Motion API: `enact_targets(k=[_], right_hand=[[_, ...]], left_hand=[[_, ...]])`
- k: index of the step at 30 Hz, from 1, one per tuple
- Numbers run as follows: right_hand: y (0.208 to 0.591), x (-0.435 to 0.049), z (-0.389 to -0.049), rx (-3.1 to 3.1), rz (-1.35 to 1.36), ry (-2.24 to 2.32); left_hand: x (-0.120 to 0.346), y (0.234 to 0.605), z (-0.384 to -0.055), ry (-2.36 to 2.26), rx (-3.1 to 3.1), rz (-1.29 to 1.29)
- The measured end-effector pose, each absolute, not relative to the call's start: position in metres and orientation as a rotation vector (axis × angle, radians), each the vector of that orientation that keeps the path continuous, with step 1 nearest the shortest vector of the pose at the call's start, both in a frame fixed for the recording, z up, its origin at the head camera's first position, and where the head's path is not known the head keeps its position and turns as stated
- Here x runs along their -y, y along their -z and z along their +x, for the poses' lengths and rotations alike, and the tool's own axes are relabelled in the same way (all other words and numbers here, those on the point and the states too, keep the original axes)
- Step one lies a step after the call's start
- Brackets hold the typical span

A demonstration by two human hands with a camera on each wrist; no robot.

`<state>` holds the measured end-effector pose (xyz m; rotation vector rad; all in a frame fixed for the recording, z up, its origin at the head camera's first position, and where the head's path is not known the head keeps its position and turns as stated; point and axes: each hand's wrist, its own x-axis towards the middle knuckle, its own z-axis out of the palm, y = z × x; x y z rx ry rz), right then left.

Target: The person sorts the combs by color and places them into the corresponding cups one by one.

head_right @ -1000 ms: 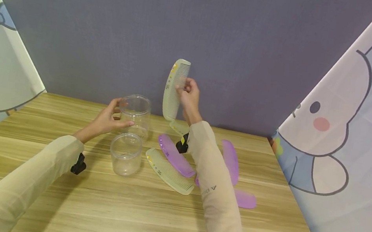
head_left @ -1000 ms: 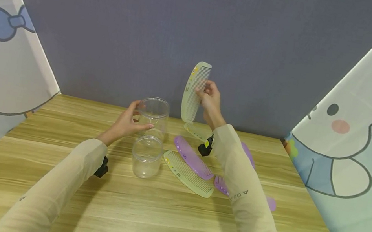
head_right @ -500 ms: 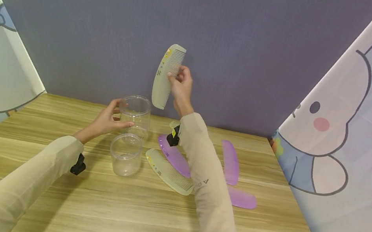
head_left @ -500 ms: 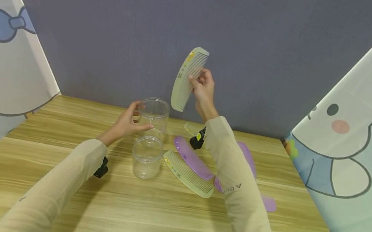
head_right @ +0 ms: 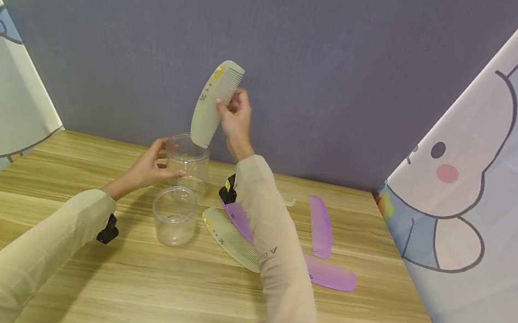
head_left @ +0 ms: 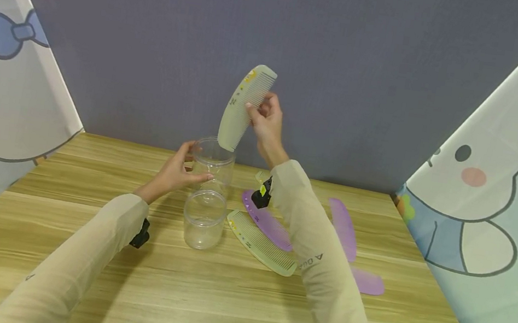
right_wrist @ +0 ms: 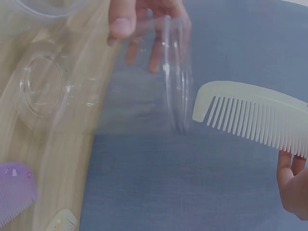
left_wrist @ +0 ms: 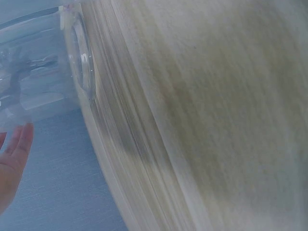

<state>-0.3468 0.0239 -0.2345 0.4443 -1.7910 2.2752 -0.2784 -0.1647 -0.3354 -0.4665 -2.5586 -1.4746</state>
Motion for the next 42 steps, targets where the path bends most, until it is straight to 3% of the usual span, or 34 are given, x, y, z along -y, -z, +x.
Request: enact_targets(k=[9, 42], right_hand=[[0.248, -0.014, -0.343, 1.856, 0.483, -2.243], [0.289, 0.004, -0.337, 2.092, 0.446, -2.105]], left_hand=[[0.175, 0.36, -0.3, 1.425, 2.559, -0.461], [0.175, 0.36, -0.3, 1.435, 2.564, -0.451]])
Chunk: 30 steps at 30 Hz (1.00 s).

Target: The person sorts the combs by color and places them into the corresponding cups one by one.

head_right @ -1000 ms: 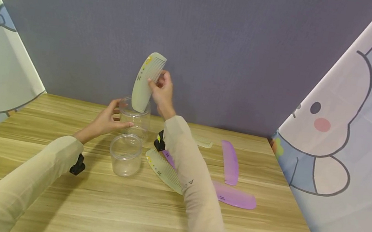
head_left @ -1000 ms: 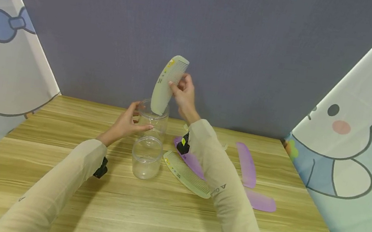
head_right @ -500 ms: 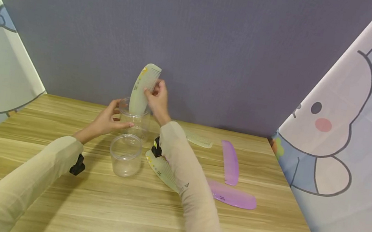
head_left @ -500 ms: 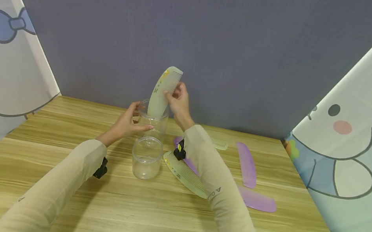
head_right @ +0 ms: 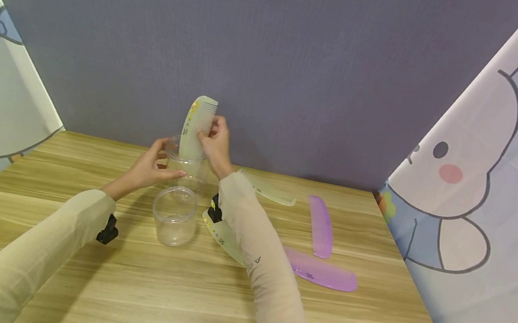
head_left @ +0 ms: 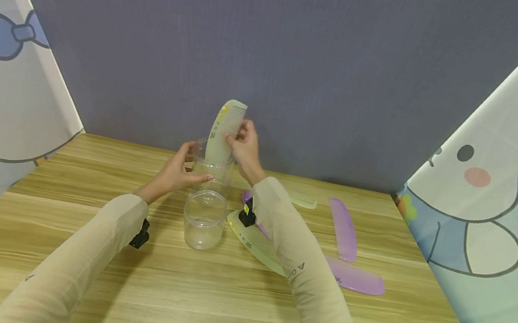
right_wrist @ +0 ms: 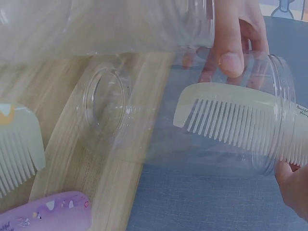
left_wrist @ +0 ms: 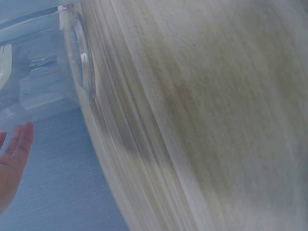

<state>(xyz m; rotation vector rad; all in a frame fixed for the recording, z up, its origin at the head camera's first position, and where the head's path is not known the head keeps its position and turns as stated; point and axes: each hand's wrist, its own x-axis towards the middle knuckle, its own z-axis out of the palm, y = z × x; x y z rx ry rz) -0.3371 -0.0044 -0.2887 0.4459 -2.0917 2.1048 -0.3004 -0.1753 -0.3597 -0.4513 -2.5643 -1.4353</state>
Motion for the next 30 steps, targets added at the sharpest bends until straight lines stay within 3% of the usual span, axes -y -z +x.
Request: enact_targets(k=[12, 30], right_hand=[[0.289, 0.006, -0.336, 2.076, 0.461, -2.091], [0.291, 0.01, -0.336, 2.06, 0.483, -2.054]], left_hand=[[0.163, 0.329, -0.272, 1.456, 2.585, -0.448], [0.175, 0.359, -0.301, 1.413, 2.576, -0.447]])
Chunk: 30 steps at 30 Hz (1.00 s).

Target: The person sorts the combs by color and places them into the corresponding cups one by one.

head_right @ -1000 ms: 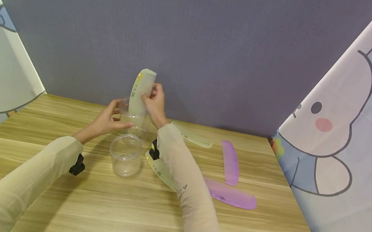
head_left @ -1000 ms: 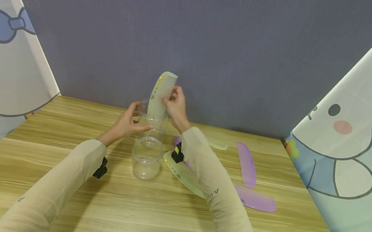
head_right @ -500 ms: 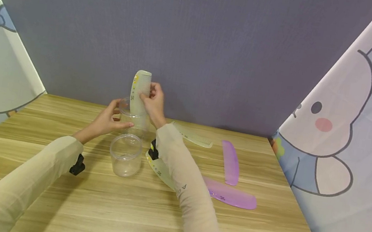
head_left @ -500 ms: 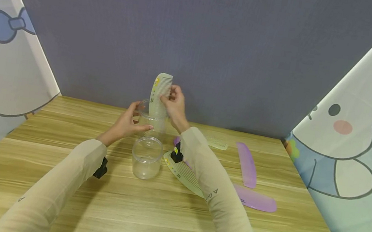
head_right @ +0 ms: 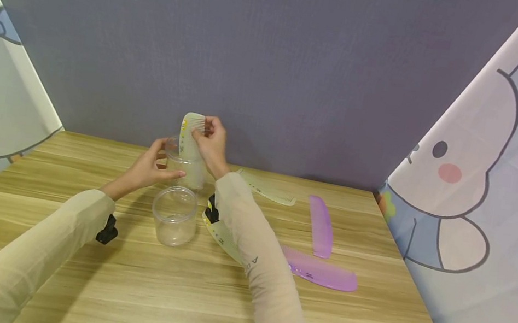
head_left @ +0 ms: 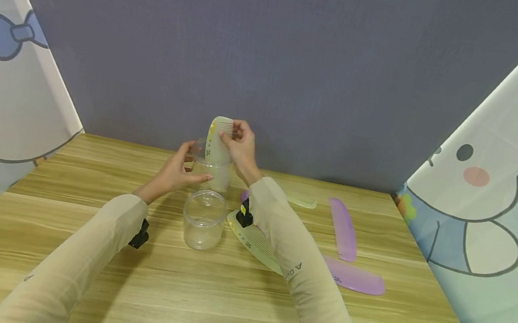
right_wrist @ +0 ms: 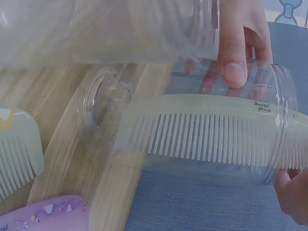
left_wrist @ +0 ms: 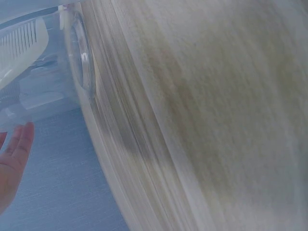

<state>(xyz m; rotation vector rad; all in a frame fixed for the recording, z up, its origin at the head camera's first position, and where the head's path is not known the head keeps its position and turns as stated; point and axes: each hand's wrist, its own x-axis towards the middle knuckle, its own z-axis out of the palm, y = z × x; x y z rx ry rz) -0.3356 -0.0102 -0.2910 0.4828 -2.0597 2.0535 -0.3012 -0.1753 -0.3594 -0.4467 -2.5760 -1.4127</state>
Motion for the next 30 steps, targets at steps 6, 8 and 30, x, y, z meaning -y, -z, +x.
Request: enact_targets(k=[6, 8, 30], right_hand=[[0.2908, 0.0108, -0.3361, 2.053, 0.476, -2.038], [0.2908, 0.0113, -0.3366, 2.054, 0.476, -2.027], [0.2917, 0.0166, -0.341, 2.041, 0.445, -1.943]], left_hand=[[0.1755, 0.3599, -0.3018, 1.412, 2.574, -0.448], [0.1756, 0.3601, -0.3021, 1.413, 2.572, -0.448], [0.178, 0.3588, -0.2994, 1.403, 2.56, -0.456]])
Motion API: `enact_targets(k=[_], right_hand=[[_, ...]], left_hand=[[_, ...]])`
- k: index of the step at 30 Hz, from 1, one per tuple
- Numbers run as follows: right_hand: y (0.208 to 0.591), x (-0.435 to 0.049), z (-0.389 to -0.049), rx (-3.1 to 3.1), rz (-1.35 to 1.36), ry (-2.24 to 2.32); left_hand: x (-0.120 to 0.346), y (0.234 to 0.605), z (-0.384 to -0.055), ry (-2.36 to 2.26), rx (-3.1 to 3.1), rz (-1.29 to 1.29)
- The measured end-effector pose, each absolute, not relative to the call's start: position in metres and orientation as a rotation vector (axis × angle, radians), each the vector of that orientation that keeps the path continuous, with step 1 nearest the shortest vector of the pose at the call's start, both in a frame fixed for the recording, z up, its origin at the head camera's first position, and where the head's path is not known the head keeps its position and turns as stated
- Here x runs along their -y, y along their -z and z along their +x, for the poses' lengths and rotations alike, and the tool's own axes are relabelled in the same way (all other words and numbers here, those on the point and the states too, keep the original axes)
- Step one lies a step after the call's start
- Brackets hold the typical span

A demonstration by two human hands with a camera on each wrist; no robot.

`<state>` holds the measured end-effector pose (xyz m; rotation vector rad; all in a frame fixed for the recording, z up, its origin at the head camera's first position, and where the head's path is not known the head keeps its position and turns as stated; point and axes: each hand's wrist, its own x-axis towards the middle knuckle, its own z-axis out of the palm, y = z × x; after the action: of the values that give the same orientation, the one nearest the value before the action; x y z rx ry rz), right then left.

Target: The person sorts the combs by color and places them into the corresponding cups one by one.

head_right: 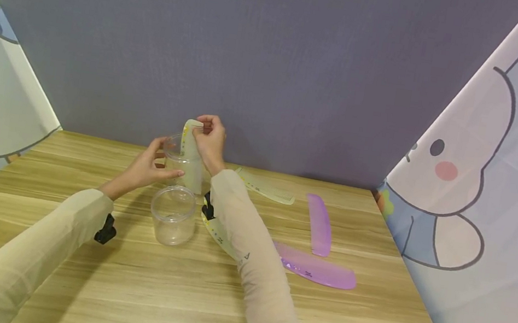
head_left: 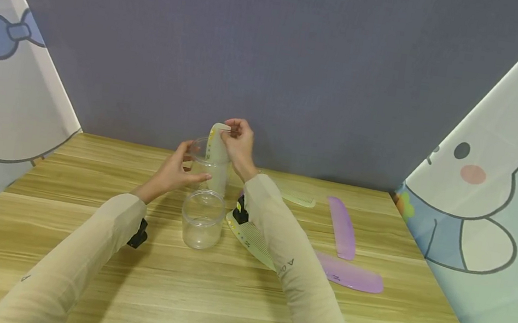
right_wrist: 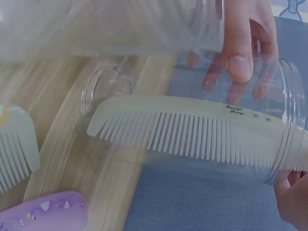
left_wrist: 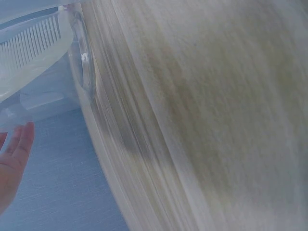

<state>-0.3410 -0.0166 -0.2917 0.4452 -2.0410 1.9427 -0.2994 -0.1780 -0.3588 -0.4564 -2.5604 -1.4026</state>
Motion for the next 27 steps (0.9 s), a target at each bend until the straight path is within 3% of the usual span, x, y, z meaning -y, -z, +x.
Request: enact_targets(k=[27], right_hand=[[0.3, 0.007, -0.352, 2.145, 0.374, -1.763]], left_hand=[[0.177, 0.357, -0.299, 1.399, 2.586, -0.445]])
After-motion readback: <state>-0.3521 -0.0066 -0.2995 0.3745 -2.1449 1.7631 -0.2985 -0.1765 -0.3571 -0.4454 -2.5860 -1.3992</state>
